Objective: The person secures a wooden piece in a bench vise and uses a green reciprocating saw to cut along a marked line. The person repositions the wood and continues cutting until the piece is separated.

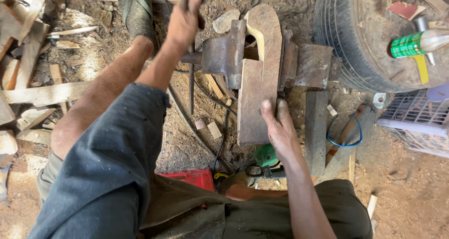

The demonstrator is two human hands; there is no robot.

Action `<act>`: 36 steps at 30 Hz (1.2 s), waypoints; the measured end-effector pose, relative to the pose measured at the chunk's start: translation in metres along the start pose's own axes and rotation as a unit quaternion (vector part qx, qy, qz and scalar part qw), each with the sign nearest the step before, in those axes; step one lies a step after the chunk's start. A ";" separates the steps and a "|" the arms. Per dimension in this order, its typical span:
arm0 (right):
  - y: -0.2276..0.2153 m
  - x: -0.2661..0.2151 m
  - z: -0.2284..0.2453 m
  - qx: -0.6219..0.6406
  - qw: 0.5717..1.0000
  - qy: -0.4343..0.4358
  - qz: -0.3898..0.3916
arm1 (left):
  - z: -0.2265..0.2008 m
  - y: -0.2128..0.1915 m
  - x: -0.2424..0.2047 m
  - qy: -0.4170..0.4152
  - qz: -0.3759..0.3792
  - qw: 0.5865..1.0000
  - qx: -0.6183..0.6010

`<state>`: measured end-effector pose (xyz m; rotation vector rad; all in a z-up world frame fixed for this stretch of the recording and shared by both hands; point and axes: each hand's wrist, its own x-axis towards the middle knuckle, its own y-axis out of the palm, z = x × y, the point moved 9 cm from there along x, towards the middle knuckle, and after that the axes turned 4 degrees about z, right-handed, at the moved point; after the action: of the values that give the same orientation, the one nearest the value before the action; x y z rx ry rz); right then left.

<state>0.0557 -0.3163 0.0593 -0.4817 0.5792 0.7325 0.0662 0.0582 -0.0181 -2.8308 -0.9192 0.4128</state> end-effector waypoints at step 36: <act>0.008 0.004 0.016 -0.170 0.966 -0.138 -0.136 | -0.019 0.009 -0.186 -0.221 0.017 0.927 -0.301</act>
<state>0.0573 -0.3005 0.0670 -0.7477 0.1185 0.6223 -0.0678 -0.0598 0.0382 -3.3778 -1.2614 0.9508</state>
